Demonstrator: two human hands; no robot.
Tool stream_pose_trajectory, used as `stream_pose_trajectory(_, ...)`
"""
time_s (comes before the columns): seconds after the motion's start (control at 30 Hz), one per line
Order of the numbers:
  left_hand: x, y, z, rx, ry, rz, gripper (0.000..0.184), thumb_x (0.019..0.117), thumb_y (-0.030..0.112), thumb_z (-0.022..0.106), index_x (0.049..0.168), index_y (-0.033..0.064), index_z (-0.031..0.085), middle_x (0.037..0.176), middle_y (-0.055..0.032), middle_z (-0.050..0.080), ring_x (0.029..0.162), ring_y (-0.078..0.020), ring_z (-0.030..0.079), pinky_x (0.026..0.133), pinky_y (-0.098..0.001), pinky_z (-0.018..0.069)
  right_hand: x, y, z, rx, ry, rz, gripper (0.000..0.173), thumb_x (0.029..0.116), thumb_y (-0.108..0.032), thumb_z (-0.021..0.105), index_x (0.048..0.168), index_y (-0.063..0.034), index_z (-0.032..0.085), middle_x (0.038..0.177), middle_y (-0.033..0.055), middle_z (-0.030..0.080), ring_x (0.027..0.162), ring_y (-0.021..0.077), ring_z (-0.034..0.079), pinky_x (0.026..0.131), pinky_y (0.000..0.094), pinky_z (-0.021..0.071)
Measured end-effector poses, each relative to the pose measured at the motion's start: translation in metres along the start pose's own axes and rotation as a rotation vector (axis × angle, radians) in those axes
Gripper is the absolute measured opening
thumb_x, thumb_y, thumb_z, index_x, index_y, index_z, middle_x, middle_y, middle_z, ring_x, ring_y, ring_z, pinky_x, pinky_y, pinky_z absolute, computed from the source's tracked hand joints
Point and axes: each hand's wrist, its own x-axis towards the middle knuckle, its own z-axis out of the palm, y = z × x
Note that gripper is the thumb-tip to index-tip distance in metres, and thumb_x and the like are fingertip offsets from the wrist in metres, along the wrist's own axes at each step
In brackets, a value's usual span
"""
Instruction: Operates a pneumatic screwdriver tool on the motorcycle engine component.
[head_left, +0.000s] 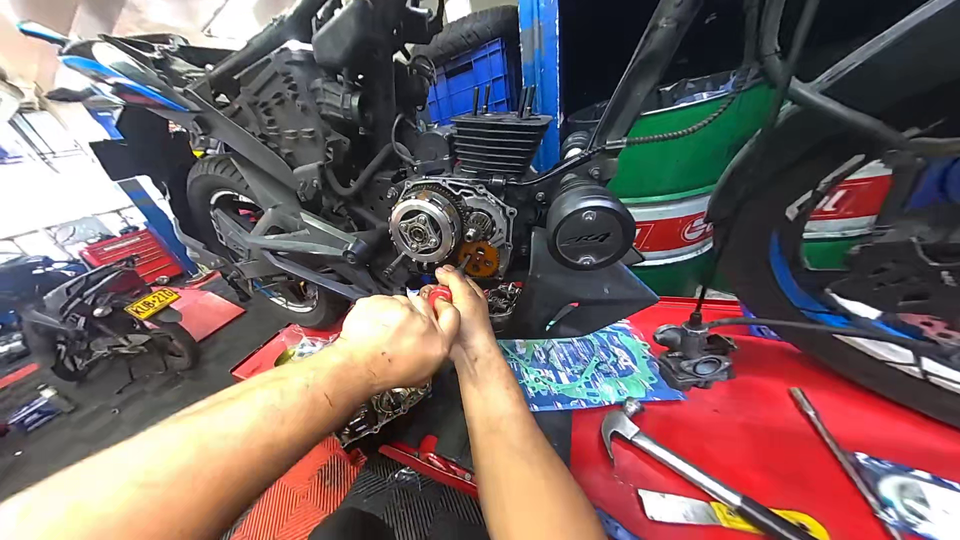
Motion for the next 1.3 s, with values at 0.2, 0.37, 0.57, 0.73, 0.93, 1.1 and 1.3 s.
stream_pose_trajectory(0.2, 0.003, 0.03, 0.024, -1.293, 0.237, -0.975, 0.025, 0.0913, 0.031, 0.061, 0.103, 0.0126, 0.073, 0.075, -0.0064, 0.068, 0.064, -0.021, 0.064, 0.057, -0.0446, 0.0534, 0.001, 0.0, 0.005, 0.024, -0.041, 0.018, 0.023, 0.1032, -0.023, 0.057, 0.12, -0.0062, 0.056, 0.08, 0.0085, 0.064, 0.066, 0.0173, 0.064, 0.061, 0.0338, 0.0571)
stream_pose_trajectory(0.37, 0.002, 0.053, 0.014, -1.944, 0.241, -1.272, 0.031, 0.1035, 0.04, 0.055, 0.102, 0.0096, 0.063, 0.062, -0.0063, 0.053, 0.038, -0.016, 0.042, 0.034, -0.0323, 0.0392, 0.002, 0.004, 0.002, -0.01, -0.076, -0.027, 0.039, 0.0933, -0.009, 0.06, 0.13, -0.004, 0.048, 0.076, 0.0065, 0.059, 0.06, 0.0147, 0.06, 0.056, 0.0307, 0.0546)
stream_pose_trajectory(0.57, -0.017, 0.034, -0.001, -0.305, -0.056, -0.393, 0.043, 0.1012, 0.017, 0.056, 0.143, 0.0061, 0.053, 0.113, -0.0226, 0.065, 0.092, -0.0412, 0.069, 0.064, -0.0524, 0.0579, 0.002, 0.002, 0.002, -0.011, -0.071, -0.031, 0.031, 0.0946, -0.006, 0.055, 0.125, -0.0018, 0.05, 0.077, 0.0051, 0.058, 0.06, 0.0119, 0.059, 0.056, 0.0279, 0.0538)
stream_pose_trajectory(0.73, 0.01, 0.018, -0.028, -0.161, -0.262, -0.091, 0.03, 0.1019, 0.008, 0.046, 0.125, -0.0072, 0.057, 0.09, -0.0207, 0.065, 0.082, -0.0396, 0.07, 0.059, -0.0502, 0.0556, -0.002, -0.009, 0.005, -0.062, -0.037, -0.008, 0.022, 0.0976, -0.007, 0.055, 0.119, -0.0024, 0.056, 0.077, 0.0036, 0.062, 0.061, 0.0097, 0.063, 0.059, 0.0248, 0.0568)
stream_pose_trajectory(0.93, 0.006, 0.002, 0.01, -1.357, -0.007, -0.842, 0.027, 0.0891, 0.034, 0.065, 0.079, 0.0089, 0.067, 0.068, -0.0089, 0.062, 0.06, -0.0238, 0.06, 0.053, -0.0468, 0.0494, -0.004, -0.007, 0.013, -0.179, 0.01, -0.009, 0.012, 0.098, -0.025, 0.063, 0.098, -0.0129, 0.061, 0.077, 0.0017, 0.06, 0.067, 0.0124, 0.06, 0.062, 0.0325, 0.0532)
stream_pose_trajectory(1.1, -0.007, 0.026, 0.007, -1.825, 0.101, -1.1, 0.04, 0.0992, 0.049, 0.061, 0.108, 0.0104, 0.063, 0.07, -0.0111, 0.061, 0.047, -0.0214, 0.054, 0.043, -0.0378, 0.0478, -0.011, -0.009, 0.019, -0.149, 0.019, 0.005, 0.016, 0.1017, -0.02, 0.055, 0.09, -0.0119, 0.06, 0.071, 0.0013, 0.058, 0.06, 0.0115, 0.059, 0.056, 0.0306, 0.0528)
stream_pose_trajectory(1.3, -0.029, 0.015, 0.005, -0.25, 0.18, -0.21, 0.025, 0.1006, 0.014, 0.056, 0.123, 0.005, 0.062, 0.098, -0.0208, 0.063, 0.083, -0.0409, 0.067, 0.061, -0.0497, 0.0553, -0.014, -0.009, 0.021, -0.157, 0.067, -0.003, 0.011, 0.1006, -0.013, 0.054, 0.092, -0.0095, 0.06, 0.07, -0.0001, 0.056, 0.058, 0.0068, 0.055, 0.053, 0.0228, 0.0482)
